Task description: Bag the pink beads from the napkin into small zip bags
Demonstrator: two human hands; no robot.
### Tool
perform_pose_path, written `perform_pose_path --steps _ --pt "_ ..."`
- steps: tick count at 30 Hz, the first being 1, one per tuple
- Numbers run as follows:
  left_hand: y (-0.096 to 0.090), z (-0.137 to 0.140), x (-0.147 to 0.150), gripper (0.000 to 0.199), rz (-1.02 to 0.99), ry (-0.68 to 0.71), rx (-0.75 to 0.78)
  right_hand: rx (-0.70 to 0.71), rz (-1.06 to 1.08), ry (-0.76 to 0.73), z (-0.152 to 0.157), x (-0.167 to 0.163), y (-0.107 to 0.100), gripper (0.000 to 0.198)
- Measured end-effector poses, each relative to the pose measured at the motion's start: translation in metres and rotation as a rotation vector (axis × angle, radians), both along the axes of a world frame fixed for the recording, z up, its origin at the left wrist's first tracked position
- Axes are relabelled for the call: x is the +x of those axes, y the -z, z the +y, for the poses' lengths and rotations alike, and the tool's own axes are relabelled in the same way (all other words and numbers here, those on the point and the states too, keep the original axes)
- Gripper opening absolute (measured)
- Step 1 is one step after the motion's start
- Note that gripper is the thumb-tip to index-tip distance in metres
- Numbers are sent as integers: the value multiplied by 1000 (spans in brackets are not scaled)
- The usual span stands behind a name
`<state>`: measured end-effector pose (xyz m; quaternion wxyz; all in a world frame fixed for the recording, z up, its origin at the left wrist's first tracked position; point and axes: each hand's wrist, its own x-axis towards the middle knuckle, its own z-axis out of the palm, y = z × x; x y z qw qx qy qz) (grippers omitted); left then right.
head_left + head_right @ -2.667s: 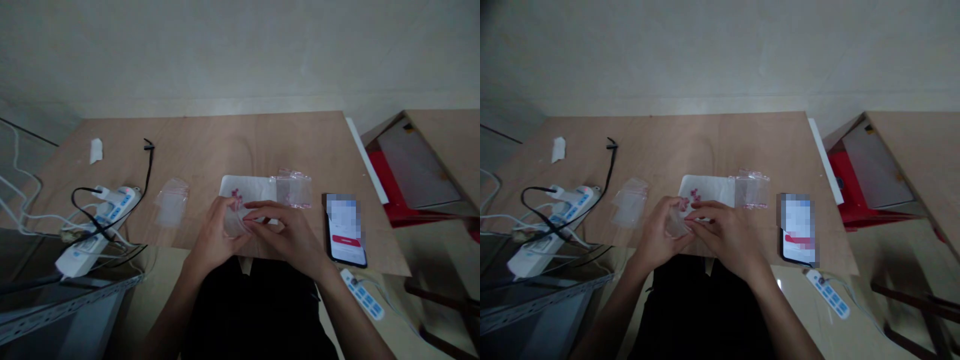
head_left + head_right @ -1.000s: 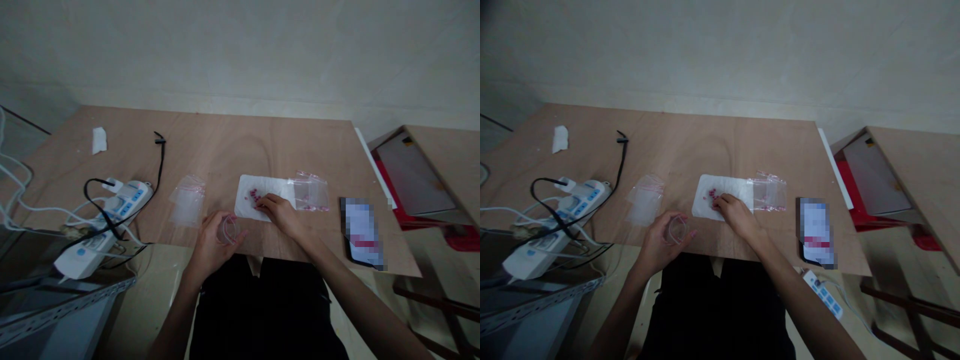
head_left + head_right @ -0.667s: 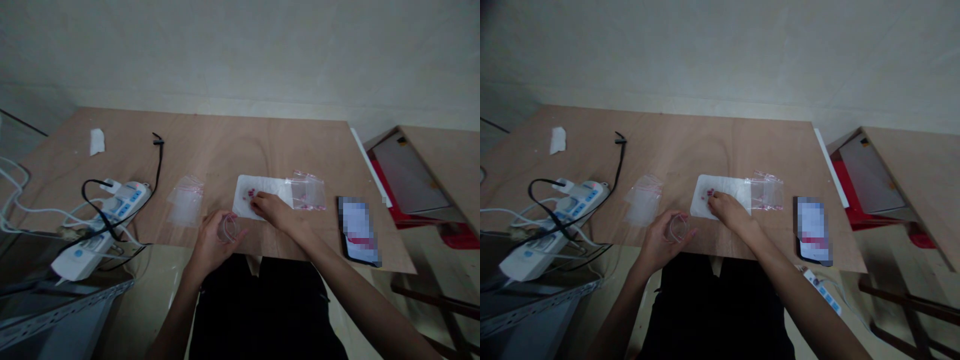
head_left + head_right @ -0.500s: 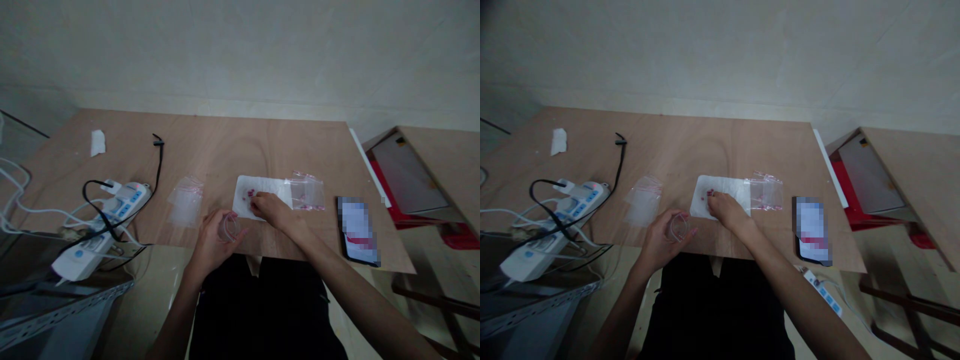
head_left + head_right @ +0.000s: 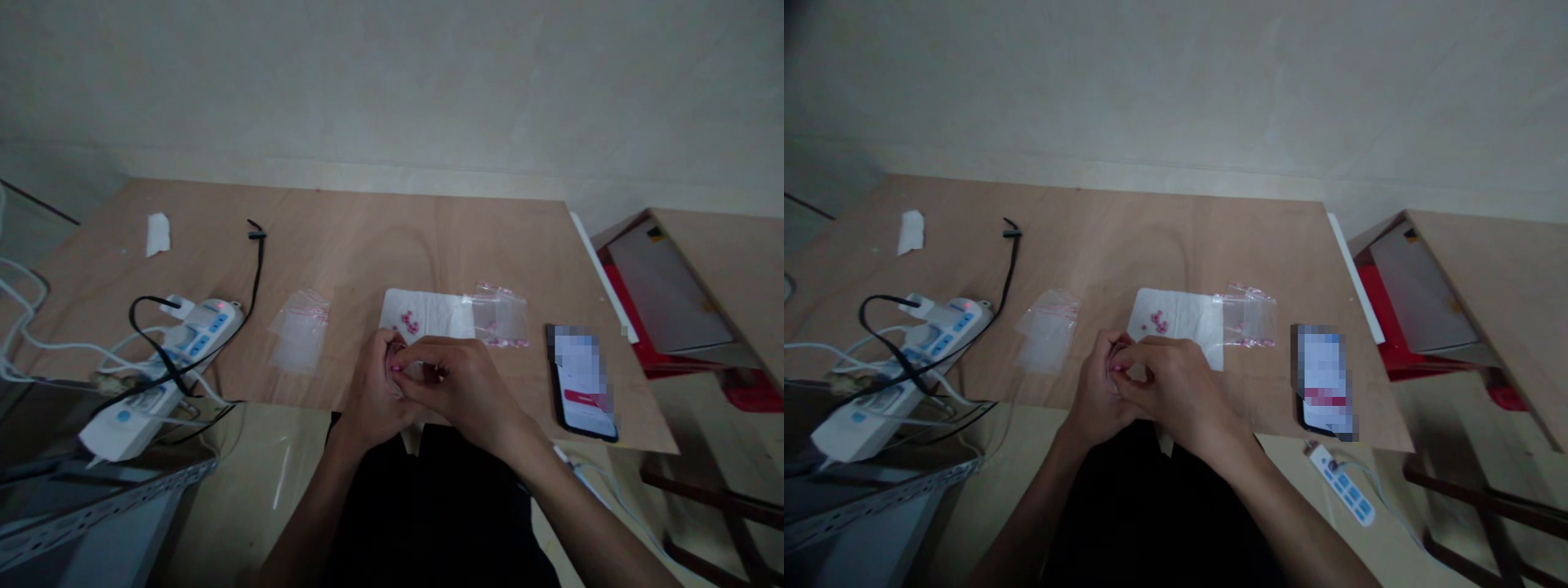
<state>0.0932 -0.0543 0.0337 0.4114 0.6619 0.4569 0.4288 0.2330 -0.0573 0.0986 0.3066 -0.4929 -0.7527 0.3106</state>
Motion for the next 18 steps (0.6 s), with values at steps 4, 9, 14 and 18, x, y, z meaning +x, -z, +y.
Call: perform_pose_path --steps 4,9,14,18 --pt "0 -2 4 49 -42 17 1 -12 -96 -54 -1 5 -2 15" --pt "-4 -6 -1 58 -39 61 9 15 -143 -186 -9 14 -12 24" --pt "-15 -15 -16 63 -48 210 -85 -41 -70 -223 -17 28 -19 8" --pt "-20 -22 -26 46 -185 209 -127 -47 -19 -183 -22 29 -16 3"
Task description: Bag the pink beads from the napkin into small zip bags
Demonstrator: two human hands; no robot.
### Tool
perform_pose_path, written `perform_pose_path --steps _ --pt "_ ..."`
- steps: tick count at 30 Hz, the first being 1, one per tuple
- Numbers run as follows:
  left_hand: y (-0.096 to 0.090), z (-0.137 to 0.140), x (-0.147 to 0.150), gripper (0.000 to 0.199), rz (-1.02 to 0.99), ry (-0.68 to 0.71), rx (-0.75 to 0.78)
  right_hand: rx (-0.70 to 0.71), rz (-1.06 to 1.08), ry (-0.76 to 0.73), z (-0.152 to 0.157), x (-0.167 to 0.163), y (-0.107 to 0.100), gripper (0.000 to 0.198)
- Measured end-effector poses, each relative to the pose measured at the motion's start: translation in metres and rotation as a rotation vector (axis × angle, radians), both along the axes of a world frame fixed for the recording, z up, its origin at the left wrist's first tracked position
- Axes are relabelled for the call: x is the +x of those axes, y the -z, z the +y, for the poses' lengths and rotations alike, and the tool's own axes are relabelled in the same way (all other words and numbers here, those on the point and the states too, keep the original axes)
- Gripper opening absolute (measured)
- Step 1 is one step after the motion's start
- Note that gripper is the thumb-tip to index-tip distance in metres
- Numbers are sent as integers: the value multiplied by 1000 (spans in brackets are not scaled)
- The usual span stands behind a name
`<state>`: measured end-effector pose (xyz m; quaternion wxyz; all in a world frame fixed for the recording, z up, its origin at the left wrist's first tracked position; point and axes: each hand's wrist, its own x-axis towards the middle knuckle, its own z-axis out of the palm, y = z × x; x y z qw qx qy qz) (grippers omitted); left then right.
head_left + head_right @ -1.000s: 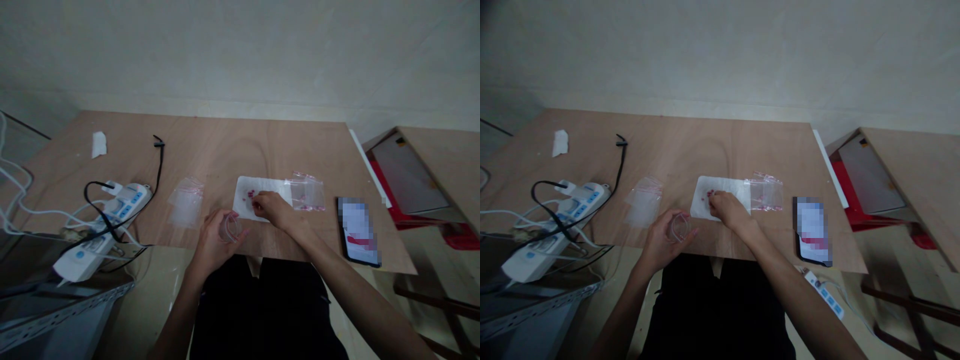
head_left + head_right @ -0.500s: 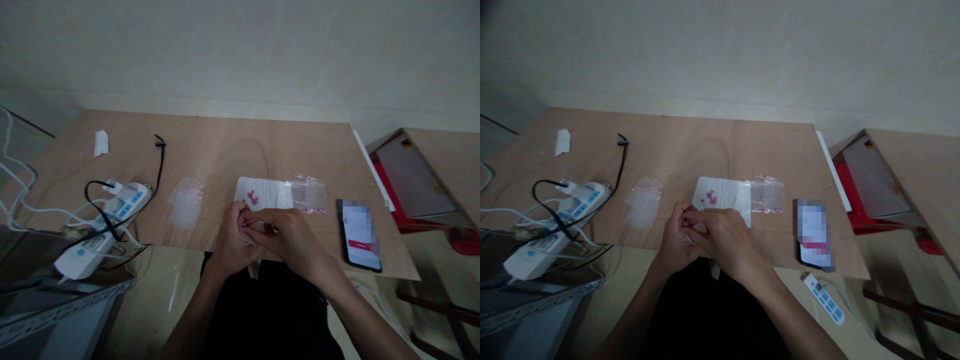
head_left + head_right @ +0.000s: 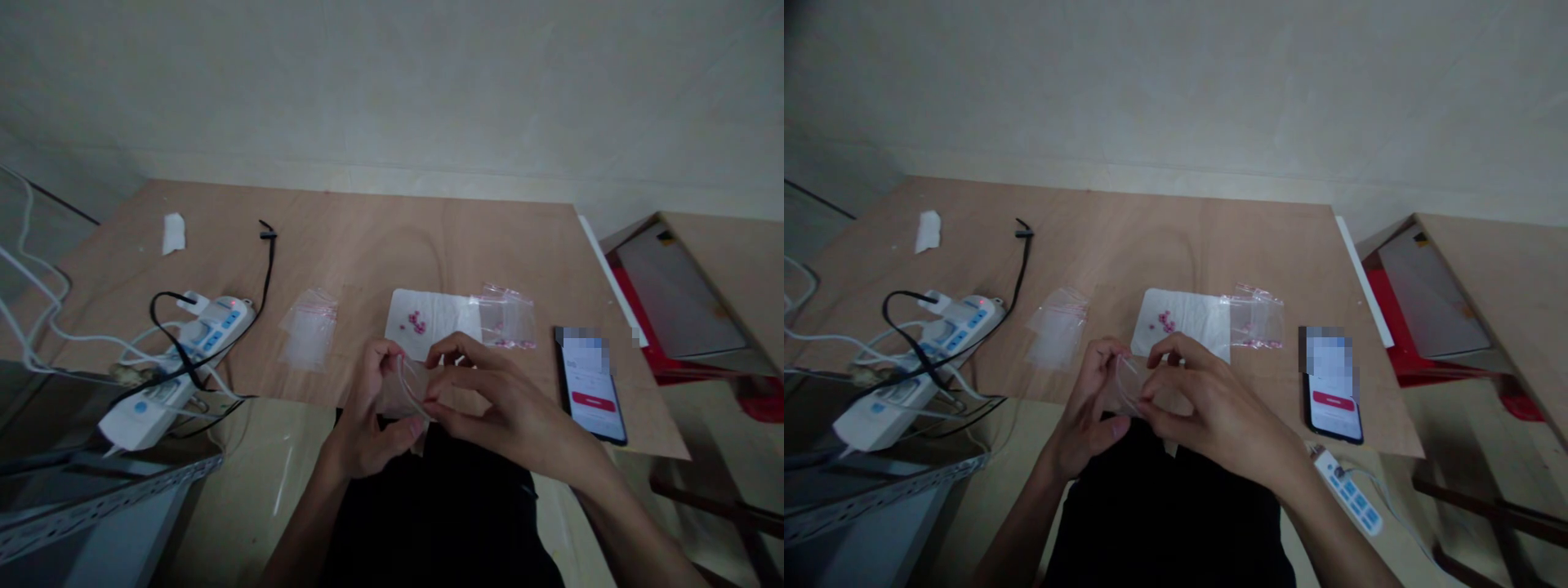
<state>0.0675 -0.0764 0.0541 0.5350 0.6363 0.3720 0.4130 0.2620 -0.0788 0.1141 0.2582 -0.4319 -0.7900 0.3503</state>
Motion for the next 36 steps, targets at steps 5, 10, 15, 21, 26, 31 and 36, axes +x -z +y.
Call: perform_pose_path --steps 5,10,15,21,26,31,36 --pt "1 0 1 54 -153 -112 -61 -6 125 51 -7 -9 9 12" --pt "-9 8 6 28 -96 -341 -86 -62 252 214 -3 -8 13 10" --pt "-22 13 5 24 52 -410 21 -95 375 345 1 -3 20 6" --pt "-20 11 -1 11 100 -367 110 -133 480 471 -2 -4 26 33" --pt "-14 11 3 10 70 -422 88 -87 495 526 -1 -3 21 33" --pt "-8 11 15 14 -68 -501 -56 -114 613 549 5 -5 26 41" --pt "-5 14 23 16 -157 -484 -127 -271 635 536 10 -12 42 24"
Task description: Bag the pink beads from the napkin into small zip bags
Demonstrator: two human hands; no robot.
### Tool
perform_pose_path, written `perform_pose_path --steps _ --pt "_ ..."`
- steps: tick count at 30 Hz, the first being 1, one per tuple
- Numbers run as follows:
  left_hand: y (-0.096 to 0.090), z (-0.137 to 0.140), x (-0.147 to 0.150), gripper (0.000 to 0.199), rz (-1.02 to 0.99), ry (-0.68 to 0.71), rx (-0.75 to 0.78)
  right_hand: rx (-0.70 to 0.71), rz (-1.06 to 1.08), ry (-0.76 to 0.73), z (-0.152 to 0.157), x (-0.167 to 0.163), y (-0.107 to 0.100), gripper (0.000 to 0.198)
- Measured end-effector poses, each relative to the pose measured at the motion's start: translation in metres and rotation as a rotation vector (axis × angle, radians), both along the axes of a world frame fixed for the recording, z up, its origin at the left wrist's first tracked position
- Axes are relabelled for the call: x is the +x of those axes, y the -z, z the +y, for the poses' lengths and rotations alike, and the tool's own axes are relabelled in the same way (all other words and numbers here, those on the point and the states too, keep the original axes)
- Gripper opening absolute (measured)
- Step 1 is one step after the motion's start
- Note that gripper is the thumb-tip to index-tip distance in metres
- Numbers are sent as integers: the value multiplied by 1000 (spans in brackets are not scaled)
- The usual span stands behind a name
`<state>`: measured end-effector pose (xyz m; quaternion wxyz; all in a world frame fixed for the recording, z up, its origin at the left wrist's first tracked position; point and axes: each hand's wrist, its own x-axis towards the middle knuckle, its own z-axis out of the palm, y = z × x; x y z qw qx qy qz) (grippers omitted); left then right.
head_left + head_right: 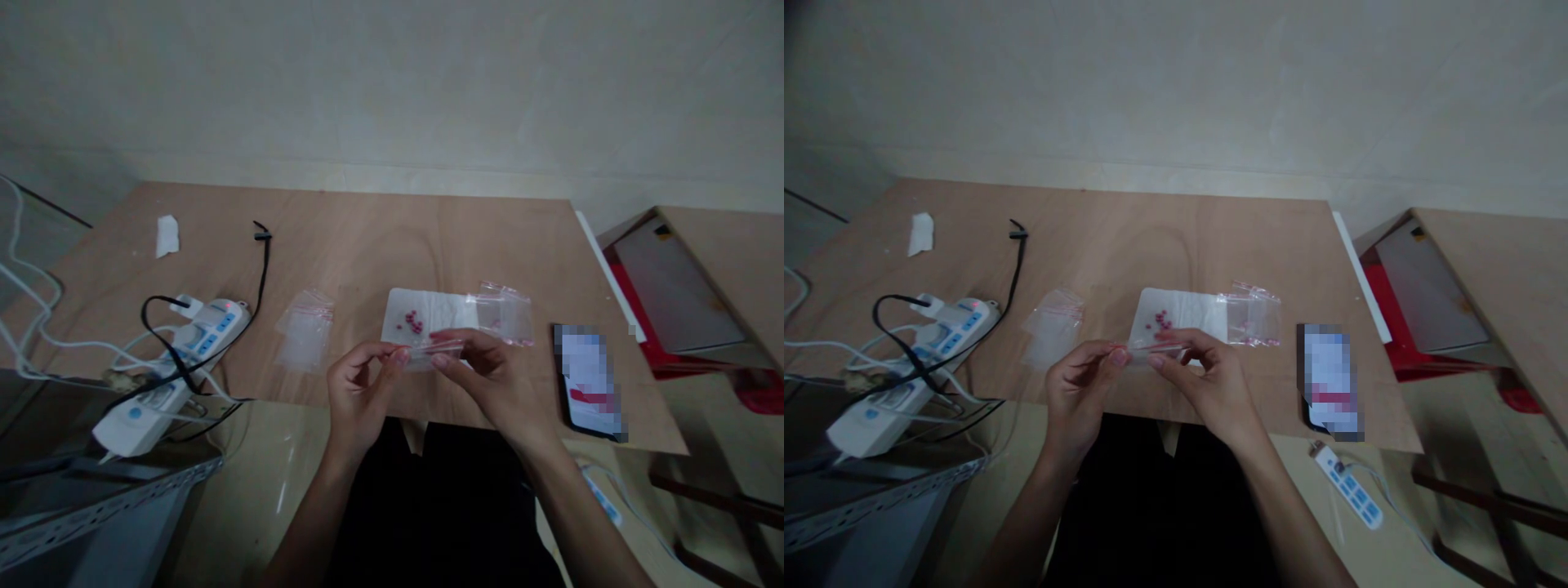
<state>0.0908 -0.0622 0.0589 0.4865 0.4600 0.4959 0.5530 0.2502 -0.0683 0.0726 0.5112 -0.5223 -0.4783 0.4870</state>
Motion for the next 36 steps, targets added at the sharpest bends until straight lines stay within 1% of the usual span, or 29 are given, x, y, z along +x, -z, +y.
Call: perform_pose_path --steps 1,2,4,7,9,11,14,17,20,23,25,29,33,36 --pt "0 1 0 16 -8 16 -9 -19 6 10 0 -1 2 15" --pt "1 1 0 16 -11 37 -16 -32 15 23 0 -2 3 12" --pt "2 3 -1 16 -7 92 -34 -44 33 42 -1 -3 3 12" --pt "5 4 -2 15 15 155 -53 -33 11 25 -2 -2 0 8" --pt "7 4 -2 13 33 153 -48 -31 -7 12 -2 -1 0 7" --pt "8 4 -1 13 38 122 -40 -39 2 7 -2 0 2 5" --pt "6 4 1 15 11 77 -58 -49 83 35 -1 0 7 6" --pt "3 5 2 17 -35 116 -123 -42 124 90 -2 0 11 8" --pt "3 8 2 17 -54 163 -165 -12 84 108 -3 1 11 11" --pt "7 9 2 16 -11 181 -132 -8 63 108 -4 3 11 15" --pt "8 9 4 16 23 166 -89 -21 75 93 -4 3 12 16" --pt "6 7 7 15 59 172 -29 -47 85 44 -6 0 14 15" --pt "4 7 8 15 75 189 -47 -11 85 61 -8 -1 14 10" --pt "5 8 8 15 77 260 -65 6 74 68 -9 1 14 5"
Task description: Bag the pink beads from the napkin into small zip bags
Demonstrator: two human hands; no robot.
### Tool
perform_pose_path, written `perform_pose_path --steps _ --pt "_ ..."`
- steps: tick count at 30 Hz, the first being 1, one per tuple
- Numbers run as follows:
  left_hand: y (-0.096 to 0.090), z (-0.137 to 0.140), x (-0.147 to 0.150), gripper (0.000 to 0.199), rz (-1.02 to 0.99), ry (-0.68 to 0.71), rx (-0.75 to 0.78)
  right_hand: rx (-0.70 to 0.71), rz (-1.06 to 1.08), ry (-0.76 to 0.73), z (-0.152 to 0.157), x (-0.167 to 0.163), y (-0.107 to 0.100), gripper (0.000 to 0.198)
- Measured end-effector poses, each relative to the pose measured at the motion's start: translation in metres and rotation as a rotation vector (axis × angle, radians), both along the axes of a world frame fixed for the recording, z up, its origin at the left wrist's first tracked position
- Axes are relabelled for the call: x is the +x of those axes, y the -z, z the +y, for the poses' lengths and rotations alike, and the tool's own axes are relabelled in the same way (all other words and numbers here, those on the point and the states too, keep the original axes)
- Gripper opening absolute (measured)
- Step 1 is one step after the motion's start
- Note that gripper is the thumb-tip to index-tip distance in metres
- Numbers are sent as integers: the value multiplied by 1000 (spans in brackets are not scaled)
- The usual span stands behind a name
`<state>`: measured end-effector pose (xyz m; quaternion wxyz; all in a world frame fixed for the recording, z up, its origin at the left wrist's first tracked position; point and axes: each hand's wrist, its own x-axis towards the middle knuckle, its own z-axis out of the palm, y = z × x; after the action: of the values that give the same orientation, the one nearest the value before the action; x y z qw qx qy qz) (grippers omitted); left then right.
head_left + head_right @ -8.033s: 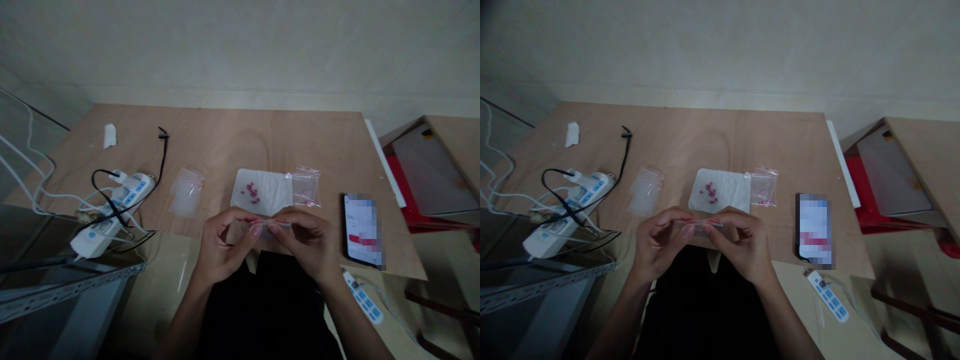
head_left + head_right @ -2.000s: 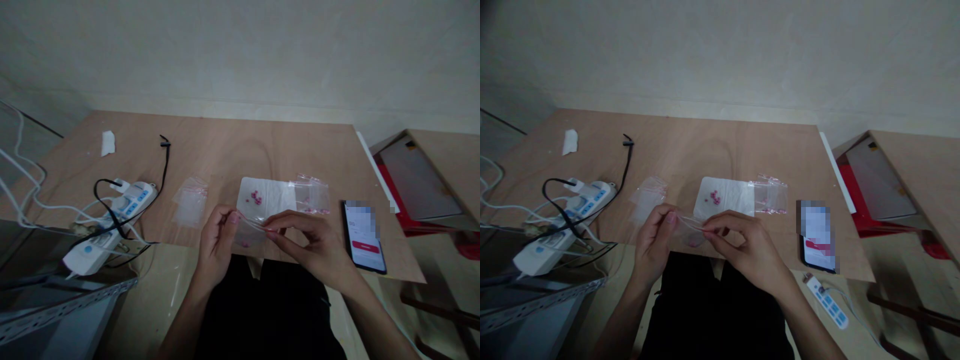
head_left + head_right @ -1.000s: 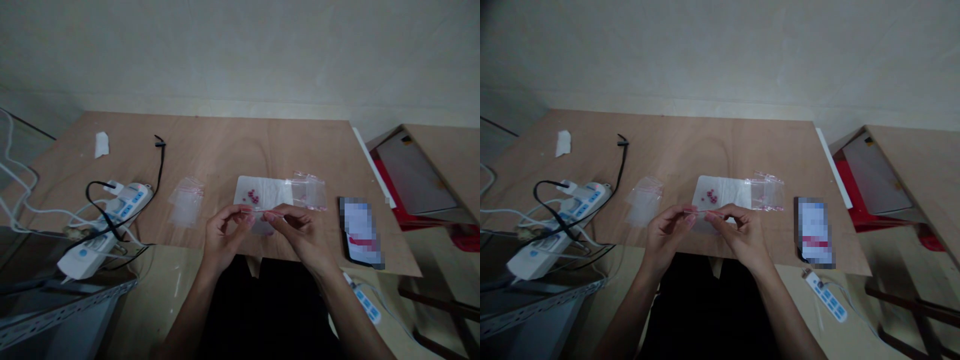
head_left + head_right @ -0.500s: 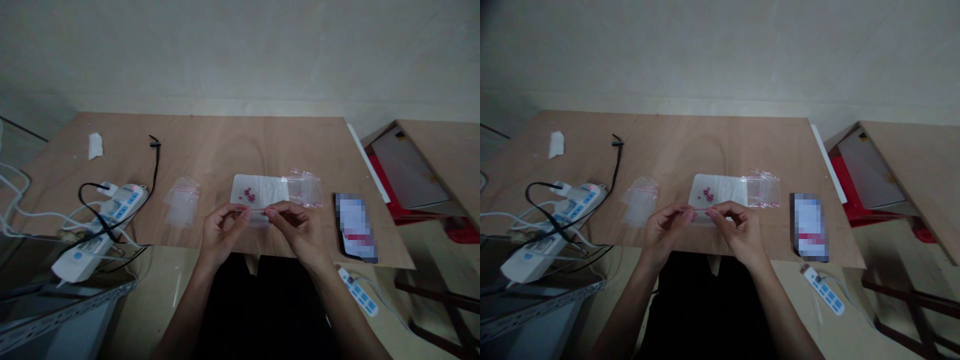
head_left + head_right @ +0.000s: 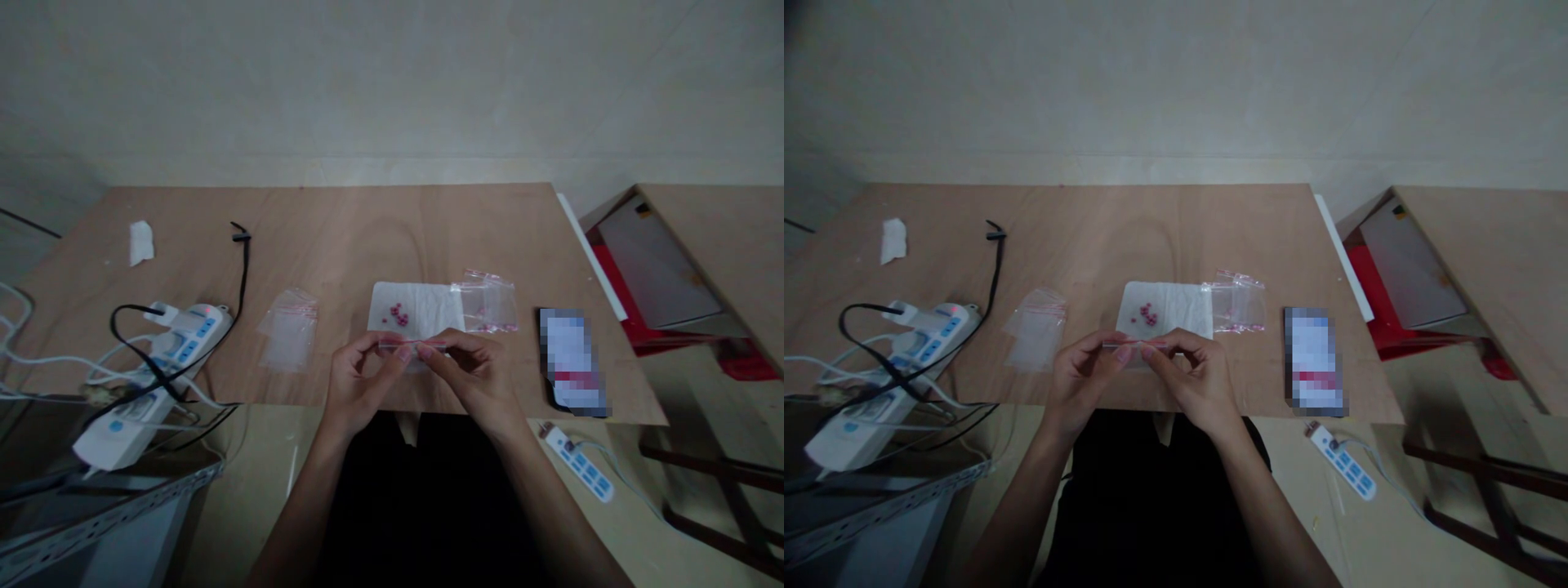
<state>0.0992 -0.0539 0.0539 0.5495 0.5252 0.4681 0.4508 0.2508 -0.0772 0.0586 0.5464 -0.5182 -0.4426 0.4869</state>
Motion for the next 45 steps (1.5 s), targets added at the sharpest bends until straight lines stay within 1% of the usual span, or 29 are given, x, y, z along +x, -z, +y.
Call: perform_pose_path --steps 2,6,9,15,17,20,22,25,27,28,29,31,32,34,35,36,38,39,42,45 --pt "0 1 0 14 1 51 6 -1 -4 -6 0 1 0 4" --pt "-2 0 1 9 24 31 95 -24 54 -37 -1 2 3 4" --pt "-5 -1 3 7 67 52 136 -25 63 -32 -1 2 3 6" --pt "-2 -1 6 12 54 46 26 5 -78 22 -2 1 -2 10" --pt "0 0 6 13 55 46 32 -3 -73 36 -3 2 0 12" --pt "0 0 8 11 97 38 99 -32 -49 30 -2 3 6 13" --pt "-1 -1 10 11 135 36 135 -32 -82 21 -1 5 7 11" --pt "-2 1 6 17 158 84 121 15 -186 26 2 12 2 9" --pt "1 7 -7 24 195 83 88 53 -241 94 7 22 -4 9" --pt "4 12 -16 27 239 32 88 67 -260 160 9 30 -7 9" --pt "8 17 -27 30 304 -60 96 72 -275 238 13 40 -9 10" --pt "17 29 -53 37 490 -339 171 59 -305 393 21 62 -8 21" --pt "22 35 -65 47 587 -462 188 39 -327 449 26 75 -5 25" --pt "31 46 -85 70 815 -560 178 -17 -408 476 37 97 7 25" --pt "34 51 -92 78 917 -562 156 -49 -467 470 42 106 15 25" --pt "37 55 -97 83 1004 -533 124 -92 -543 455 47 113 22 26" --pt "41 64 -102 88 1114 -465 50 -133 -729 442 53 122 34 35" --pt "42 68 -103 87 1140 -439 16 -130 -823 447 54 124 37 40" --pt "45 82 -104 82 1177 -408 -25 -48 -1007 452 49 122 39 53" --pt "46 94 -105 78 1216 -375 -3 38 -1061 435 39 113 34 54"
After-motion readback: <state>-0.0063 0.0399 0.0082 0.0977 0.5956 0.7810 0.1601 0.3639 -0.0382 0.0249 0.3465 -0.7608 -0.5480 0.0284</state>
